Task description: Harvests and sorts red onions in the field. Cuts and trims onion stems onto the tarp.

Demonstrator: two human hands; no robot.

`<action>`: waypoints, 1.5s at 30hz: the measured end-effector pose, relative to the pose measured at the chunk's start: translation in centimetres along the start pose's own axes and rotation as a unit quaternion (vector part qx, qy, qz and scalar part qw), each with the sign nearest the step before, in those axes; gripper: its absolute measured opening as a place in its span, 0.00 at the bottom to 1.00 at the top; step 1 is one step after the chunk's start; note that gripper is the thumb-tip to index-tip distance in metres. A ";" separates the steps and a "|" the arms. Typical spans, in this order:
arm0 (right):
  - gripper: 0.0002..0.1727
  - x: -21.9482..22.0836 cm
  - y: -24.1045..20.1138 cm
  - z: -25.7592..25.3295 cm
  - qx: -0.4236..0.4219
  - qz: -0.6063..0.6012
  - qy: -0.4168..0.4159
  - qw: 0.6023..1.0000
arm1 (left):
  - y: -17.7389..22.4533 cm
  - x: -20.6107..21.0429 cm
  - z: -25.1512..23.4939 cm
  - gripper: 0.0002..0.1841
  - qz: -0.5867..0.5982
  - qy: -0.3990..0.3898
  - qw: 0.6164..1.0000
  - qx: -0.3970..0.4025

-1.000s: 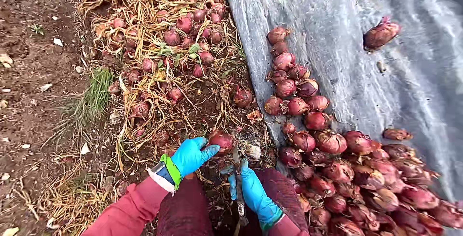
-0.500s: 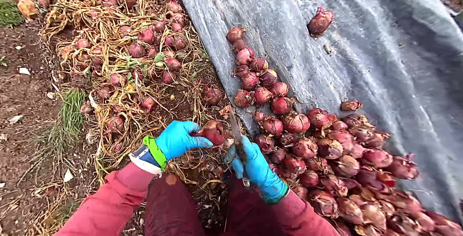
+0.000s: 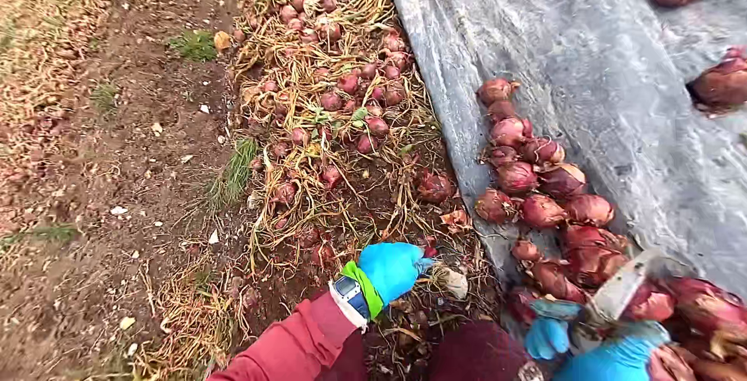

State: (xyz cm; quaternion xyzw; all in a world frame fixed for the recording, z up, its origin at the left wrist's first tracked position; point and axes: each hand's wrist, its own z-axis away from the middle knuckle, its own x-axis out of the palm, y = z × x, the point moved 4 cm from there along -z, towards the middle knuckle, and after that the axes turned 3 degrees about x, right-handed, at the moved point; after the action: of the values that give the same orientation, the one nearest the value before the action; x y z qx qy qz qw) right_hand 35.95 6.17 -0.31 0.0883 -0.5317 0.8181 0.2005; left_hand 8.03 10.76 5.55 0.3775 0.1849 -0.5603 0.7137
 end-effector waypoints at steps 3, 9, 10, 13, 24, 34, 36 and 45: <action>0.47 0.2 -0.5 0.5 0.017 -0.035 0.038 0.999 | -15.0 3.2 5.7 0.28 0.128 0.108 0.952 -0.257; 0.49 7.5 6.3 2.6 0.089 0.142 -0.038 0.985 | -27.9 11.5 3.1 0.45 0.380 0.208 0.790 -0.433; 0.49 8.8 7.1 3.0 0.096 0.171 -0.056 0.979 | -27.8 12.8 1.0 0.48 0.421 0.187 0.775 -0.433; 0.50 11.1 9.5 3.4 0.125 0.221 -0.100 0.962 | -27.2 13.6 -3.4 0.46 0.453 0.150 0.767 -0.429; 0.56 17.0 12.7 -1.5 0.227 0.215 -0.278 0.908 | -13.9 1.0 1.2 0.20 0.186 0.009 0.980 -0.066; 0.49 13.4 7.3 2.2 0.179 0.264 -0.280 0.905 | -12.4 -4.4 3.9 0.25 -0.033 0.008 0.999 -0.028; 0.52 11.1 8.4 3.4 0.181 0.322 -0.293 0.882 | -6.5 -3.2 4.9 0.27 -0.067 -0.035 0.997 0.012; 0.43 2.6 1.0 3.1 0.044 0.144 -0.001 0.989 | -7.5 -4.9 3.2 0.25 -0.012 0.111 0.993 -0.040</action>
State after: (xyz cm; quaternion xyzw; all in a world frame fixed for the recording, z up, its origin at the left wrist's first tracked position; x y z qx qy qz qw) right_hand 32.99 3.65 1.07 0.0203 -0.5025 0.8609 0.0765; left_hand -0.98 10.90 8.50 0.4062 0.2900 -0.5155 0.6966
